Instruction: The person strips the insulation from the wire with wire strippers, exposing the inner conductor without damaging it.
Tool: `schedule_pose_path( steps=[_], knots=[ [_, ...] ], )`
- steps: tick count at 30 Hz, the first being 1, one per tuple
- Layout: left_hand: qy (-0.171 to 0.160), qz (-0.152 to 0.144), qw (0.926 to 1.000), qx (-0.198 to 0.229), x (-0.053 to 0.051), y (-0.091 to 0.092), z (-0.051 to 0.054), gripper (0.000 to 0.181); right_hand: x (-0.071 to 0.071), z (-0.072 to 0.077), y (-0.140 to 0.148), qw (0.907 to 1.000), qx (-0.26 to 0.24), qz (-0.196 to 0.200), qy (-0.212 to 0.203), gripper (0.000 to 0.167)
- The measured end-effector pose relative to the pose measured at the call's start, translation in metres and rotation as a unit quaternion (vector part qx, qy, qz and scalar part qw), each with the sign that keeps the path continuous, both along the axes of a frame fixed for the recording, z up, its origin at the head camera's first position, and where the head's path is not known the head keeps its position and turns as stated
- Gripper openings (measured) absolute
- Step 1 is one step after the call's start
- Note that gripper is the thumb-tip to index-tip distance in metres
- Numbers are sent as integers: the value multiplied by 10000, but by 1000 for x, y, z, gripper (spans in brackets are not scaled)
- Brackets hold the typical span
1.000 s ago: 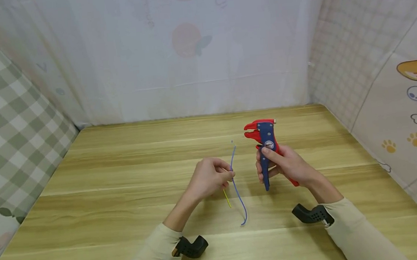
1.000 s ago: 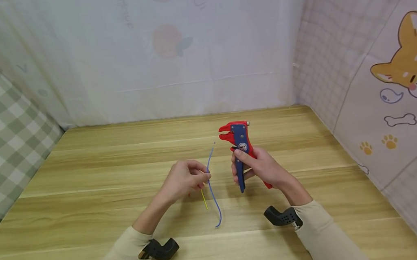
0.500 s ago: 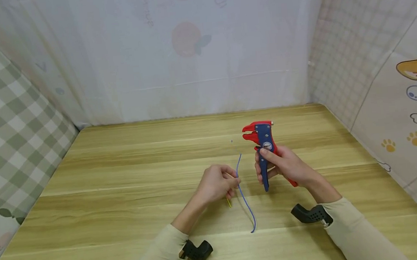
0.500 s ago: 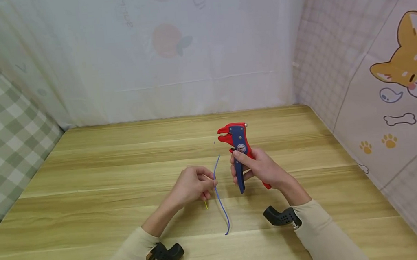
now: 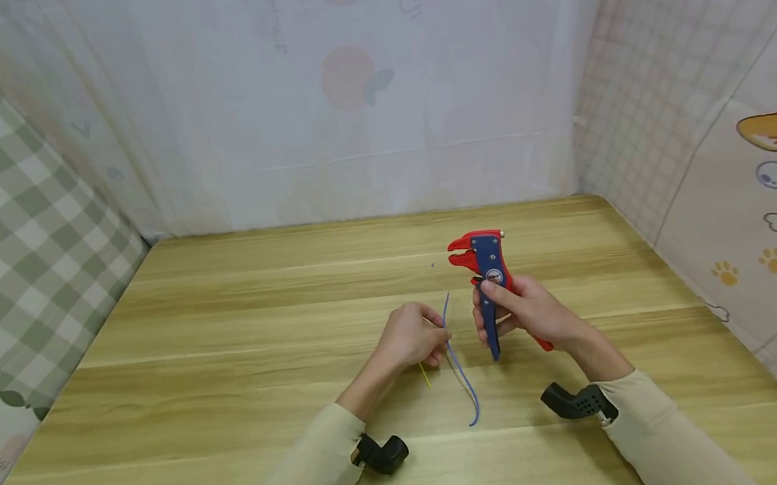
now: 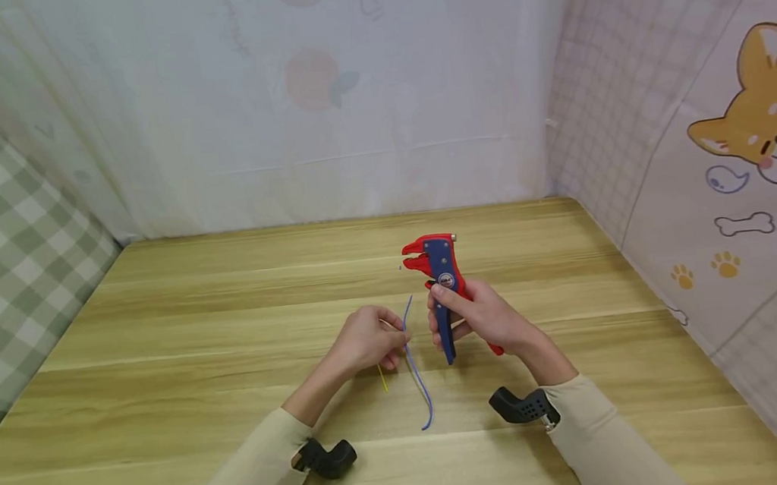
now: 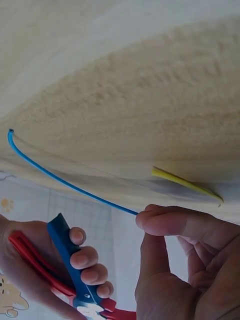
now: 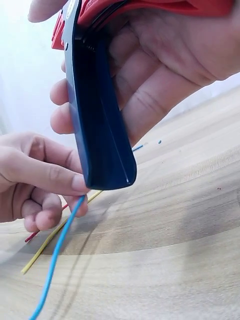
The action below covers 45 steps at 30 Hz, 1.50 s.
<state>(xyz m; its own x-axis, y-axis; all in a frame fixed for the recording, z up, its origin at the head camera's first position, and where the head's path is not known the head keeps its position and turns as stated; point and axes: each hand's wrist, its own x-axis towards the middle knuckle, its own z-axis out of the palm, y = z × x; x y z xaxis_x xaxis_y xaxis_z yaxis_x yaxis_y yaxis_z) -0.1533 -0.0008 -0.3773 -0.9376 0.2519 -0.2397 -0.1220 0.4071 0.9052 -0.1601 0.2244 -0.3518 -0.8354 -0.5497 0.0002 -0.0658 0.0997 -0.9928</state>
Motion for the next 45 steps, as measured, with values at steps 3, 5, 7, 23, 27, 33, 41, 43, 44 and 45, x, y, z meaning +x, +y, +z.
schedule_pose_path(
  steps=[3, 5, 7, 23, 27, 33, 41, 43, 44, 45],
  knots=[
    [-54, 43, 10000, -51, -1, 3, -1, 6, 0, 0, 0, 10000, 8, 11, -6, 39],
    [-89, 62, 9999, -87, -2, 4, -3, 6, 0, 0, 0, 10000, 24, 10, 1, 42],
    [-110, 75, 9998, -126, -1, 4, -4, 7, 0, 0, 0, 10000, 28, 17, 14, 43],
    [431, -121, 9968, -663, 8, -3, 3, 19, 2, -1, 1, 10000, 50, 57, 33, 43],
    [1175, 120, 9810, -1541, 6, -22, 11, 13, 1, 0, 0, 9999, 79, 4, 76, 40],
    [1482, 125, 9541, -2599, 3, -40, 2, 16, 1, 0, -1, 10000, 92, -1, 31, 41],
    [1409, -44, 9486, -2834, 3, -33, -7, 28, 2, -2, -2, 10000, 89, 29, 28, 43],
    [1408, -56, 9470, -2886, 2, -31, -6, 29, 1, -2, -2, 9999, 112, 41, 42, 41],
    [1412, -53, 9466, -2898, 2, -30, -6, 30, 1, -2, -2, 9999, 125, 42, 43, 40],
    [1412, -44, 9464, -2905, 2, -29, -5, 29, 1, -2, -3, 9999, 135, 44, 39, 39]
  ],
)
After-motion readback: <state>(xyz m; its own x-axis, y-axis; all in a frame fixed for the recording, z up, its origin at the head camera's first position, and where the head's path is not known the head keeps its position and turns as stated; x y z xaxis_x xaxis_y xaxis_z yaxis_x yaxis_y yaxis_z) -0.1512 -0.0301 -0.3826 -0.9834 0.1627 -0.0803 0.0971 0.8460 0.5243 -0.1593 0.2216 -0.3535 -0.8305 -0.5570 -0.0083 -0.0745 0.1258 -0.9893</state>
